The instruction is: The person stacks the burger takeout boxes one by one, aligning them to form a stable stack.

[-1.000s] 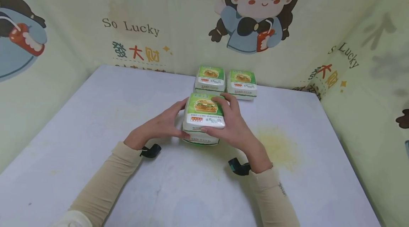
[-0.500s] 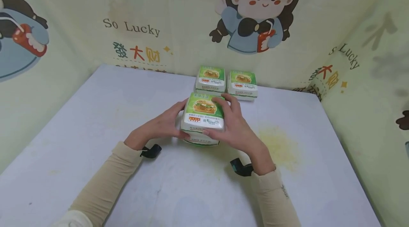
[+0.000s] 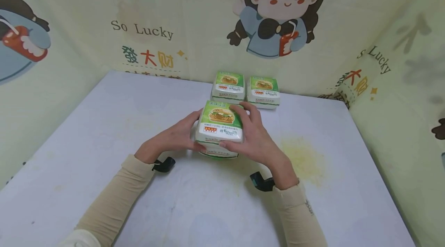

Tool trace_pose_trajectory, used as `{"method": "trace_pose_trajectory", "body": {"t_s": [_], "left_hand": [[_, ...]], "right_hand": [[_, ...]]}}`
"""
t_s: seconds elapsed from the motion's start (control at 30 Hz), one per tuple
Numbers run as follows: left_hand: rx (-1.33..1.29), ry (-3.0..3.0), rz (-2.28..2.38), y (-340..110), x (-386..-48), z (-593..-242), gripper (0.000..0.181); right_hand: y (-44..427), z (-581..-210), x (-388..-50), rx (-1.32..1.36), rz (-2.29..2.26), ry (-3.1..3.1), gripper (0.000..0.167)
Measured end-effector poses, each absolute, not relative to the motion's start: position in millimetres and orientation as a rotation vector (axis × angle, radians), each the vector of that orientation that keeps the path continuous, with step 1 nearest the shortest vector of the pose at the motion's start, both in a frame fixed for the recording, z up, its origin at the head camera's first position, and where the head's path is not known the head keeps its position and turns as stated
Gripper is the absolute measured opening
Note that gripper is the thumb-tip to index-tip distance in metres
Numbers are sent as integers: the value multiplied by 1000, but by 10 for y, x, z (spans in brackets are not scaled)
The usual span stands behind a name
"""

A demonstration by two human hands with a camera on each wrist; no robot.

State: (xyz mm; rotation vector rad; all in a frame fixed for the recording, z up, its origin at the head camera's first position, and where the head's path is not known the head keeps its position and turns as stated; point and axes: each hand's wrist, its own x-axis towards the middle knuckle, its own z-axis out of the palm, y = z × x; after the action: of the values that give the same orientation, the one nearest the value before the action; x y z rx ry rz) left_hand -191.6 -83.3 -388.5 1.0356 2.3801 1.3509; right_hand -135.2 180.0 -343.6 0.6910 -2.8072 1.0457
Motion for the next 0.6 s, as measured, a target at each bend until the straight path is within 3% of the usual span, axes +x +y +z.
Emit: {"method": "trace_pose_trajectory", "body": {"t_s": [0.33, 0.6], "left_hand": [[1034, 2364, 1357, -829, -1906, -3879, 113], [839, 2464, 1208, -921, -1795, -3781, 134]], "right_hand": [[1812, -3428, -1338, 675, 1035, -2808, 98], [1854, -3411, -1347, 720, 1040, -2798, 99]]}}
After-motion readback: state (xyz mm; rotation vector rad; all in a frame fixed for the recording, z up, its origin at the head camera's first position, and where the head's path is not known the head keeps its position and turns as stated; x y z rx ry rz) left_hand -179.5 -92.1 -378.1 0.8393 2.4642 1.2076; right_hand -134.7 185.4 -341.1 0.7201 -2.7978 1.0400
